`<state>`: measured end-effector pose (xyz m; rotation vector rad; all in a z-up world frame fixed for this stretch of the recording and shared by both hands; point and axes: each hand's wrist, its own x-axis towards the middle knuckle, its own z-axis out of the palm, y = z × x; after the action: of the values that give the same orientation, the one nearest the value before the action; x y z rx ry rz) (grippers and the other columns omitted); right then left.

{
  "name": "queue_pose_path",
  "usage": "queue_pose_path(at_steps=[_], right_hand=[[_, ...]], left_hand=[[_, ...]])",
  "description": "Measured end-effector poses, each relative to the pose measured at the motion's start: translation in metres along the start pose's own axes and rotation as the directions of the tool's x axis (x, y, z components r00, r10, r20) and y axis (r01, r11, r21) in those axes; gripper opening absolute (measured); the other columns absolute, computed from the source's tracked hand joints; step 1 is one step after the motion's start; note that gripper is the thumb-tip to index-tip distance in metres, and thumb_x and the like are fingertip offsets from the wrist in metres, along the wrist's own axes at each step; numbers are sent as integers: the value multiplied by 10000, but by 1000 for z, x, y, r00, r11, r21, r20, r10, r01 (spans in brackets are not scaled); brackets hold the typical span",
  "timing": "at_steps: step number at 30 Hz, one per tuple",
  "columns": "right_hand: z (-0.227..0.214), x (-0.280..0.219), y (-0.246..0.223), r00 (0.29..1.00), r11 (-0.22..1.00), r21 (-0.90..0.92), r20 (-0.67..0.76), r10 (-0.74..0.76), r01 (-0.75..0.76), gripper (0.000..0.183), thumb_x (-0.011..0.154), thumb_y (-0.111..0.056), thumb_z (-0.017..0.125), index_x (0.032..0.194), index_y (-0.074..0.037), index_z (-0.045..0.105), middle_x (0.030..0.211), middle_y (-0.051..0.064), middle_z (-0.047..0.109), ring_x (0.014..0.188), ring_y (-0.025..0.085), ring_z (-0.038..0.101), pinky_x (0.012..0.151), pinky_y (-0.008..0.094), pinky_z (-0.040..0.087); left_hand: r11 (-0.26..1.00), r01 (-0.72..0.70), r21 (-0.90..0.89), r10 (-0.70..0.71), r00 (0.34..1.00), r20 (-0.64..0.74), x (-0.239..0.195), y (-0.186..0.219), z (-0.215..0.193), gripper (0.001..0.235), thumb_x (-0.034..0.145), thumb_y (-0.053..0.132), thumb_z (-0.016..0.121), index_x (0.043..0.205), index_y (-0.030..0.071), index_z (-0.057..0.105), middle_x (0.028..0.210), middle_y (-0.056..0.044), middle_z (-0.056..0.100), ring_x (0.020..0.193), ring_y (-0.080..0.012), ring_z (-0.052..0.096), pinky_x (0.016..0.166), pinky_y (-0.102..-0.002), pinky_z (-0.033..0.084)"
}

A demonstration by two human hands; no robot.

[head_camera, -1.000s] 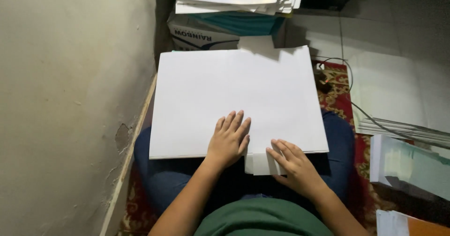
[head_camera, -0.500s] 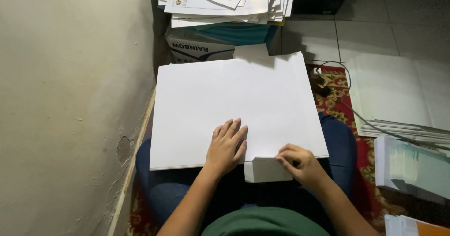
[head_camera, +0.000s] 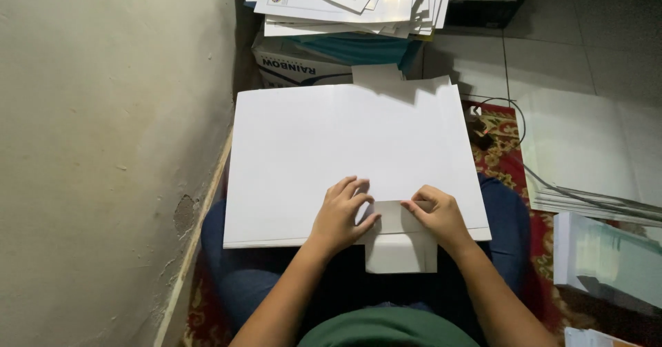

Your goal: Folding large white paper sheets individually and stacking them neatly on the floor.

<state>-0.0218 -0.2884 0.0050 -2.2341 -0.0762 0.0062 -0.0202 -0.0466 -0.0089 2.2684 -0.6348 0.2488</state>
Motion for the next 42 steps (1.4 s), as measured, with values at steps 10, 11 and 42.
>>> queue_pose_path(at_steps=[10, 11, 42], right_hand=[[16, -12, -16, 988, 724, -674, 132, -79, 148, 394, 1051, -474, 396, 1334, -210, 473, 1579, 145, 349, 1506, 355, 246, 1179, 473, 198], [15, -12, -22, 978, 733, -660, 207, -31, 163, 483, 1060, -518, 332, 1420, -203, 405, 1638, 180, 288, 1557, 375, 160, 1217, 511, 113], [59, -2, -15, 994, 666, -741, 19, -107, 86, 789, 1006, -507, 430, 1656, -152, 157, 1717, 229, -1, 1579, 389, -70, 1214, 598, -77]], left_hand=[[966, -72, 247, 25, 981, 191, 3, 12, -10, 496, 955, 426, 610, 1410, 230, 595, 1511, -199, 510, 1446, -436, 407, 1178, -590, 266], [967, -70, 247, 17, 978, 209, 3, 11, -9, 466, 969, 427, 585, 1407, 267, 607, 1513, -200, 509, 1454, -441, 397, 1182, -598, 254], [970, -12, 244, 5, 1000, 29, -4, -7, 18, 425, 846, 148, 674, 1262, 228, 708, 1397, -106, 630, 1368, -296, 534, 1178, -565, 315]])
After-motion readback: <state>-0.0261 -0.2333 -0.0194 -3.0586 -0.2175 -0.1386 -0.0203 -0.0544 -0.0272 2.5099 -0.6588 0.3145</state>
